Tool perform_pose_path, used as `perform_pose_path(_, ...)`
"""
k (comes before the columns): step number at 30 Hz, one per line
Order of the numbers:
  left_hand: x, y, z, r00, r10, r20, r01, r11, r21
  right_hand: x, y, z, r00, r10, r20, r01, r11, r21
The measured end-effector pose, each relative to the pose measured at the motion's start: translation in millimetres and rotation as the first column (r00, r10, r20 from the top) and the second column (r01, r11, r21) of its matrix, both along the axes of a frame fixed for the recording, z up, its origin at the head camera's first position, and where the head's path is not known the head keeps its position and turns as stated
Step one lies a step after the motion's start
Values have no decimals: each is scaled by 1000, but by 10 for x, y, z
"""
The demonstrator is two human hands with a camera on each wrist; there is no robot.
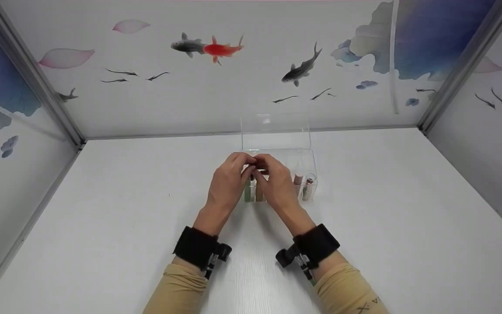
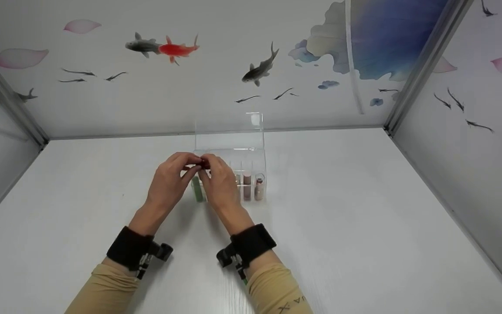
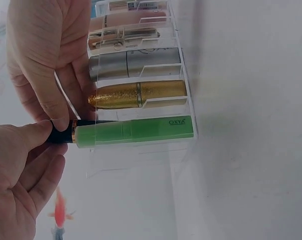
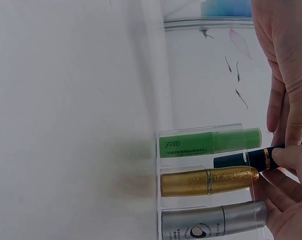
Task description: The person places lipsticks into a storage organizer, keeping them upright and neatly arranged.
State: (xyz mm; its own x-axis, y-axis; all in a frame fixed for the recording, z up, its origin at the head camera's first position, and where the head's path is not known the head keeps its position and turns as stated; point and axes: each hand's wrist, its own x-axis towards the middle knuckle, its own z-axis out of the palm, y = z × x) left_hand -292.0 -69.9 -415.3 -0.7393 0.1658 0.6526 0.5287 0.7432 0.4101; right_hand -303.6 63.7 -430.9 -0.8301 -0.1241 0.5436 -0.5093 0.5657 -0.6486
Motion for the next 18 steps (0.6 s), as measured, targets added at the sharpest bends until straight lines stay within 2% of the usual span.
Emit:
perform_pose_path(5,-14,-8,-15,1000,4,5,-4,1000,-5,-10,-7,-14,1000,4,-3,-4,1000,8)
perform_pose_path(10,-18,-11,-27,999,15,40,-14,1000,-15,-23,-12,-37,1000,3,-22,-2,999,46)
perform_pose_path(18,-32,-17,-65,997,26,74,-23,999,-43,-42,-17,-81,996,4,-90,6,994,112)
